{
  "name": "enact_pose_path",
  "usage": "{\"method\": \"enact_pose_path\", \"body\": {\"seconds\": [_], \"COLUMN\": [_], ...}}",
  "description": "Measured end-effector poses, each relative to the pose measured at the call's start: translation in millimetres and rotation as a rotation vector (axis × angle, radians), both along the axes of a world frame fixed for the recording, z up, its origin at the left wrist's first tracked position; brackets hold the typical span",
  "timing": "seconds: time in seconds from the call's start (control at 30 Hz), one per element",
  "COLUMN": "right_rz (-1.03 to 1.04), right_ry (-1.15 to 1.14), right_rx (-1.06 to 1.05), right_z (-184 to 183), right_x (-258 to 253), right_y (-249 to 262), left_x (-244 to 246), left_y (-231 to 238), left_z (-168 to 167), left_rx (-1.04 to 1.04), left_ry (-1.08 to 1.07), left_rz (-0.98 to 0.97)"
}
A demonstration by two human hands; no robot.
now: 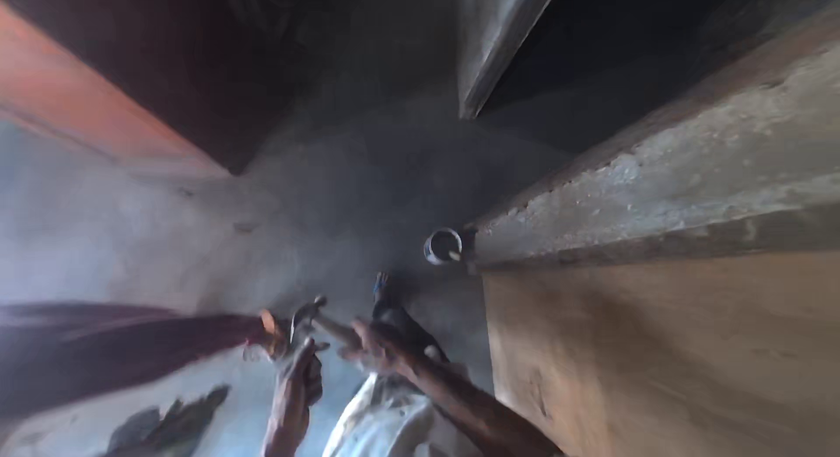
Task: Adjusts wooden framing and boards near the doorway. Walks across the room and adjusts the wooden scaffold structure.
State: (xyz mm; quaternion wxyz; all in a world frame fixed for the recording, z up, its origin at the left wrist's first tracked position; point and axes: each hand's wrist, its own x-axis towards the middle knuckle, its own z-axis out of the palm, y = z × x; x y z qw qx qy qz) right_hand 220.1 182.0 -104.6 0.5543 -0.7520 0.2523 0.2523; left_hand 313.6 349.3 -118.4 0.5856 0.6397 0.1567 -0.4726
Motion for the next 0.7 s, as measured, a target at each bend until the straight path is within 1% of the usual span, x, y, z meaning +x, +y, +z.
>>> {"method": "enact_pose_path", "body": {"seconds": [0.1, 0.17, 0.27, 0.37, 0.47, 0.57, 0.63, 0.7], "right_rz": [-0.007, -0.05, -0.237, -0.415, -0.495, -0.461, -0.362, -0.297], "right_ry": [-0.014, -0.016, -0.049, -0.035, -0.061, -0.107, -0.179, -0.25], "right_rx": [0.023, 0.038, 0.091, 0.112, 0.062, -0.122, -0.242, -0.305], "right_z": [6, 9, 0, 5, 8, 19, 23, 25], "right_x": [23, 39, 60, 80, 103, 117, 130, 145], "right_y": [-25, -51, -89, -131, -174, -210, -219, -228], "left_x": [15, 29, 52, 81, 114, 135, 145, 157], "left_y": [-40, -66, -102, -142, -177, -211, -217, -228], "left_z": [5, 3, -5, -5, -3, 1, 8, 11], "left_rx": [-0.074, -0.15, -0.185, -0.183, -0.215, -0.257, -0.258, -0.295], "left_ry": [0.047, 0.063, 0.069, 0.084, 0.087, 0.099, 0.1, 0.121], "left_rz": [0.048, 0.091, 0.191, 0.265, 0.263, 0.214, 0.208, 0.212]}}
